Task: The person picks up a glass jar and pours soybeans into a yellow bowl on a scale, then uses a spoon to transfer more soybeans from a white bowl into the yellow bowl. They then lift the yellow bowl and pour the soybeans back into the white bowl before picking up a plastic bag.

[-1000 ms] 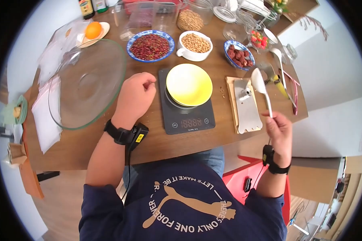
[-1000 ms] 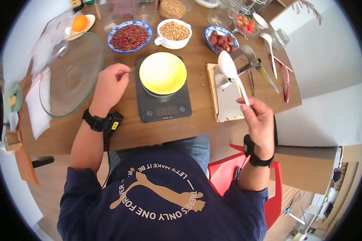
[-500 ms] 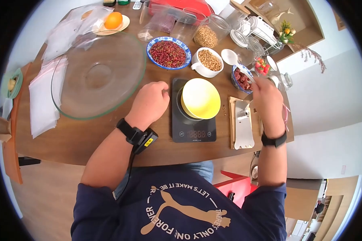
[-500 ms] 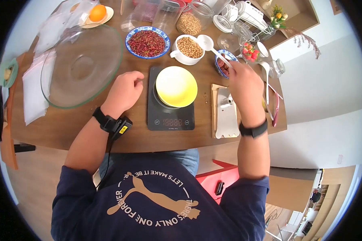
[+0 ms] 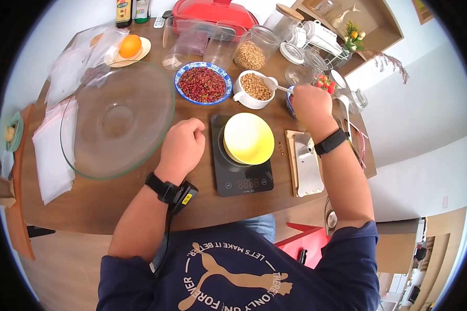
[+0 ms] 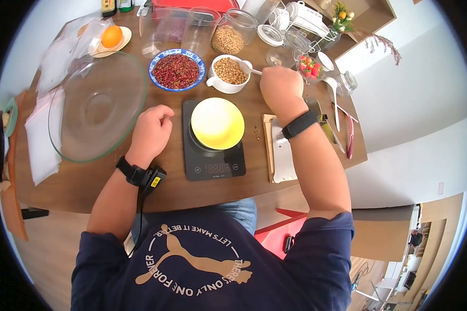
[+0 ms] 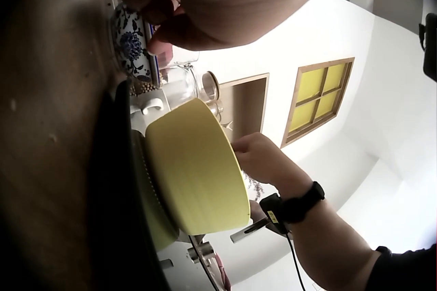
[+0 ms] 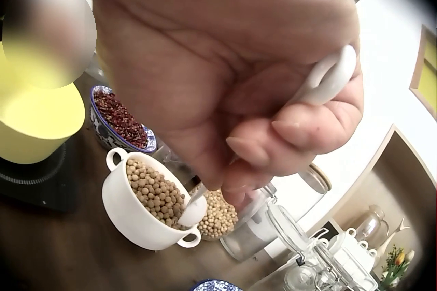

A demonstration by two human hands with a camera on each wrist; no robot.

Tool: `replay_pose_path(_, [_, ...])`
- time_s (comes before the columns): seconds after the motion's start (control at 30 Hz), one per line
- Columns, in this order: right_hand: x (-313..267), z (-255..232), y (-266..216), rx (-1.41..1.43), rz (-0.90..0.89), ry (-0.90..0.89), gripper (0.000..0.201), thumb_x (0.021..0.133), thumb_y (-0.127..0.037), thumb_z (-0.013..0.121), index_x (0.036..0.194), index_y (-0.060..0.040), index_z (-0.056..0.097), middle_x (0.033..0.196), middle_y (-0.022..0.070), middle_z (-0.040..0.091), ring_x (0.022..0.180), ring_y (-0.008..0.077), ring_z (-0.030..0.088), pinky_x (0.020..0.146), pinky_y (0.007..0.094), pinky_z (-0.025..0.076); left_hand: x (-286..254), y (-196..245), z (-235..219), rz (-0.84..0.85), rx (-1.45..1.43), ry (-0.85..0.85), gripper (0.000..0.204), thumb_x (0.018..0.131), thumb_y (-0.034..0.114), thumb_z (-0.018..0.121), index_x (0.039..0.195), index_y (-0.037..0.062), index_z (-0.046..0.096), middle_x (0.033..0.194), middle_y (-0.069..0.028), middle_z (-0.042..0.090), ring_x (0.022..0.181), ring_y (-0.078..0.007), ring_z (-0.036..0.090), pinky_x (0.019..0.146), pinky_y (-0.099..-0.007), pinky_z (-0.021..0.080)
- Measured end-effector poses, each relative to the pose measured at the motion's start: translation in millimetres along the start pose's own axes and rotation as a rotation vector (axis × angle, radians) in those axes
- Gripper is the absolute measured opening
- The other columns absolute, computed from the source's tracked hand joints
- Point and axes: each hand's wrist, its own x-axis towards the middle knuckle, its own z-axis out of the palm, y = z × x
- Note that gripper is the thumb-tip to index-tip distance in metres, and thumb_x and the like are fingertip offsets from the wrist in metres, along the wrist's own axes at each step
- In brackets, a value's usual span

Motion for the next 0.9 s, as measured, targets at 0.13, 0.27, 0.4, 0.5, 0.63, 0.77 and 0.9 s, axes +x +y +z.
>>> replay_pose_path(0.13, [-3,1,-7,0.064,-0.015,-0.022,0.018,0.084,-0.013,0.056,0.085,-0.0093,0.073,0.087,0.0124,0.071,0.082,0.0272,0.070,0.067,0.0371,0.056,0,6,-3,-0.026,0.007,-0.041,0.010,0.080,0.003,0.058,0.088,0.0012,0.063,0.088,-0.0169,0.065,0.084,-0.0363,0.061,0.072,-0.0445,0.049])
replay_pose_path(0.27, [-3,3,-9,0.162,-0.033,-0.063,0.015,0.084,-0.012,0.055,0.081,-0.0057,0.068,0.083,0.0147,0.069,0.079,0.0311,0.069,0.066,0.0411,0.055,0,9,-3,-0.025,-0.004,-0.059,0.010,0.079,0.001,0.058,0.087,0.0008,0.063,0.087,-0.0170,0.065,0.083,-0.0363,0.062,0.071,-0.0443,0.049])
replay_pose_path(0.4, [1,12,-9,0.243,-0.026,-0.070,0.017,0.083,-0.012,0.055,0.083,-0.0046,0.070,0.085,0.0167,0.070,0.079,0.0313,0.069,0.067,0.0408,0.056,1,11,-4,-0.062,-0.025,-0.080,0.010,0.077,0.000,0.058,0.087,0.0007,0.063,0.086,-0.0171,0.065,0.080,-0.0353,0.061,0.069,-0.0435,0.049])
replay_pose_path(0.5, [3,20,-5,0.319,-0.005,-0.099,0.018,0.082,-0.012,0.055,0.084,-0.0027,0.071,0.085,0.0189,0.070,0.081,0.0319,0.070,0.068,0.0413,0.056,0,8,-1,-0.038,-0.022,-0.075,0.011,0.077,-0.001,0.058,0.086,0.0007,0.063,0.083,-0.0165,0.064,0.076,-0.0342,0.061,0.067,-0.0429,0.048])
replay_pose_path(0.63, [8,53,2,0.437,-0.003,-0.074,0.020,0.082,-0.011,0.054,0.085,-0.0009,0.070,0.085,0.0216,0.069,0.082,0.0337,0.069,0.071,0.0428,0.055,-1,8,1,-0.019,-0.027,-0.070,0.010,0.076,-0.001,0.059,0.086,0.0006,0.063,0.080,-0.0157,0.063,0.071,-0.0324,0.060,0.064,-0.0421,0.048])
replay_pose_path(0.77, [10,73,8,0.598,0.001,-0.114,0.022,0.084,-0.014,0.052,0.086,0.0000,0.070,0.084,0.0225,0.068,0.080,0.0361,0.067,0.072,0.0432,0.053,-1,10,1,-0.018,-0.029,-0.073,0.011,0.076,-0.001,0.058,0.086,0.0004,0.063,0.080,-0.0154,0.063,0.070,-0.0311,0.059,0.063,-0.0408,0.048])
replay_pose_path(0.9, [9,80,11,0.745,-0.013,-0.156,0.025,0.086,-0.016,0.052,0.084,0.0002,0.070,0.083,0.0230,0.066,0.078,0.0393,0.064,0.073,0.0443,0.050,0,7,1,-0.025,-0.024,-0.083,0.012,0.076,-0.001,0.058,0.087,0.0001,0.063,0.081,-0.0156,0.064,0.068,-0.0299,0.060,0.063,-0.0392,0.048])
